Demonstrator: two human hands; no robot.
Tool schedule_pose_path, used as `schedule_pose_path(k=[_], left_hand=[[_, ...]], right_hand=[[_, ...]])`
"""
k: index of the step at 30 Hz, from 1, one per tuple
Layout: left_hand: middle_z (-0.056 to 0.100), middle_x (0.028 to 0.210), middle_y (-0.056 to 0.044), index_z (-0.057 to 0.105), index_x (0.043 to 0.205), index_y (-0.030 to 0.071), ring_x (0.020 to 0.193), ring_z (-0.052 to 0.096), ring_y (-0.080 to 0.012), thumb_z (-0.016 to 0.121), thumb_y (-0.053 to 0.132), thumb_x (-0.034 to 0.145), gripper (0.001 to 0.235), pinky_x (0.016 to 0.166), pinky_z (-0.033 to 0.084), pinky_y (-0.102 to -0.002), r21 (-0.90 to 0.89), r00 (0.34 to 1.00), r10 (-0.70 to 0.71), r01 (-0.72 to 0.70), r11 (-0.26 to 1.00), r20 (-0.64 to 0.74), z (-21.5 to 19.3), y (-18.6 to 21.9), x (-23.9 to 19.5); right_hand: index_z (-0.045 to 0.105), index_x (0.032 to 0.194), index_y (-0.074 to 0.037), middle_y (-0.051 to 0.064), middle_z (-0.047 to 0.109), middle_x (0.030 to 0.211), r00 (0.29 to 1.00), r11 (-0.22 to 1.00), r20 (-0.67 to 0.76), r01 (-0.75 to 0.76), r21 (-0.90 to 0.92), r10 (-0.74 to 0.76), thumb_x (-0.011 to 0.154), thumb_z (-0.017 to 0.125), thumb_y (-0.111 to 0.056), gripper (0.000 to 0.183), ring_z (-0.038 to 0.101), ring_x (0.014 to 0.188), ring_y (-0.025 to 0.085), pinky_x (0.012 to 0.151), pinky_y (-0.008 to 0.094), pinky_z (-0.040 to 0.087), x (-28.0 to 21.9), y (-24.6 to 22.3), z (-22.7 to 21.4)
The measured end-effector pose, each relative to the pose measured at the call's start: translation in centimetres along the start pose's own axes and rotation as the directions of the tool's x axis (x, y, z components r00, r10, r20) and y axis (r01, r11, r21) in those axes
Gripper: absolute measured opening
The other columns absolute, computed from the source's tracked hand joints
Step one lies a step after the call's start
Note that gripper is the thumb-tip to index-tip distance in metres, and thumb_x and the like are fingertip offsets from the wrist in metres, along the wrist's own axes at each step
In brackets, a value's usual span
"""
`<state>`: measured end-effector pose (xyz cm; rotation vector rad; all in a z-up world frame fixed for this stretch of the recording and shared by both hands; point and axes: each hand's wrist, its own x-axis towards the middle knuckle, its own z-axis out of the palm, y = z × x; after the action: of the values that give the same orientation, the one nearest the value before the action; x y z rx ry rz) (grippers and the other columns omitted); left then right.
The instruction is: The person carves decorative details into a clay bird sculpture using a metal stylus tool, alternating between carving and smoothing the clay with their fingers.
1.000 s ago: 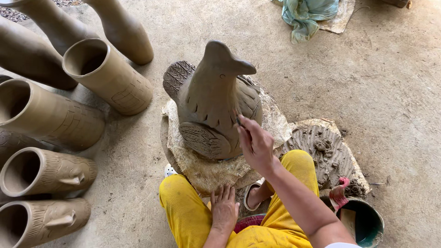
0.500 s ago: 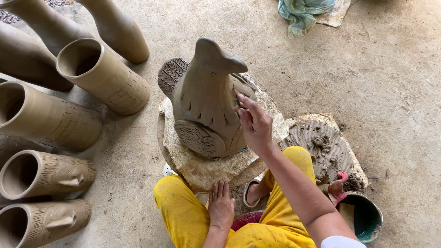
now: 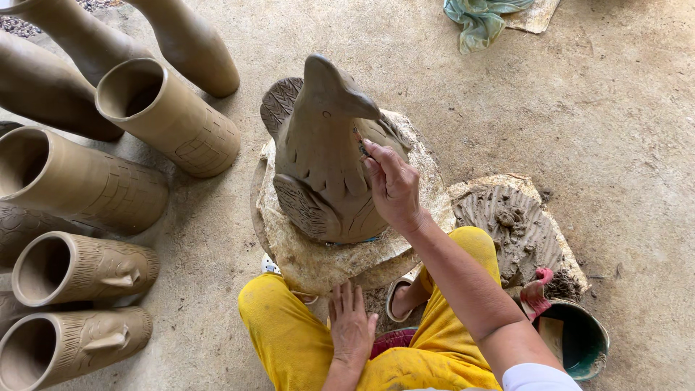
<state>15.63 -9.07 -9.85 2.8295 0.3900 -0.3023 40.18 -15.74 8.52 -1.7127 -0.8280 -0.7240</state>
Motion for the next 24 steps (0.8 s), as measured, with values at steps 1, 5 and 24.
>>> schedule_pose_path(k=[1, 5, 24], left_hand=[[0.025, 0.159, -0.022, 0.036, 0.148, -0.001, 0.15, 0.017, -0.0428, 0.078, 0.037, 0.086, 0.085, 0.122, 0.016, -0.054, -0.032, 0.996, 0.068, -0.069, 0.997, -0.05, 0.3, 0.2, -0.2], [0.026, 0.16, -0.021, 0.039, 0.147, 0.0, 0.151, 0.016, -0.042, 0.079, 0.036, 0.085, 0.082, 0.121, 0.017, -0.054, -0.045, 0.995, 0.101, -0.102, 0.994, -0.02, 1.4, 0.6, -0.3], [0.031, 0.154, -0.03, 0.031, 0.152, 0.004, 0.148, 0.024, -0.0451, 0.074, 0.036, 0.091, 0.082, 0.119, 0.024, -0.055, 0.005, 0.998, 0.061, -0.061, 0.998, 0.017, 2.7, -0.7, -0.3]], right_hand=[[0.064, 0.124, -0.001, 0.016, 0.073, 0.107, 1.0, 1.0, -0.001, -0.01, 0.0, 0.01, 0.104, 0.064, 0.001, 0.021, 0.075, 0.092, 0.024, 0.079, 0.033, 0.061, -0.1, 0.0, 0.1], [0.063, 0.124, -0.003, 0.014, 0.072, 0.107, 1.0, 1.0, -0.023, -0.003, -0.018, 0.003, 0.105, 0.065, -0.001, 0.019, 0.075, 0.095, 0.024, 0.081, 0.034, 0.062, -0.5, 0.3, 0.8], [0.062, 0.127, -0.002, 0.015, 0.073, 0.105, 1.0, 1.0, -0.011, 0.005, -0.018, -0.005, 0.103, 0.066, -0.003, 0.024, 0.075, 0.087, 0.023, 0.072, 0.033, 0.063, -1.4, -0.4, 0.9]])
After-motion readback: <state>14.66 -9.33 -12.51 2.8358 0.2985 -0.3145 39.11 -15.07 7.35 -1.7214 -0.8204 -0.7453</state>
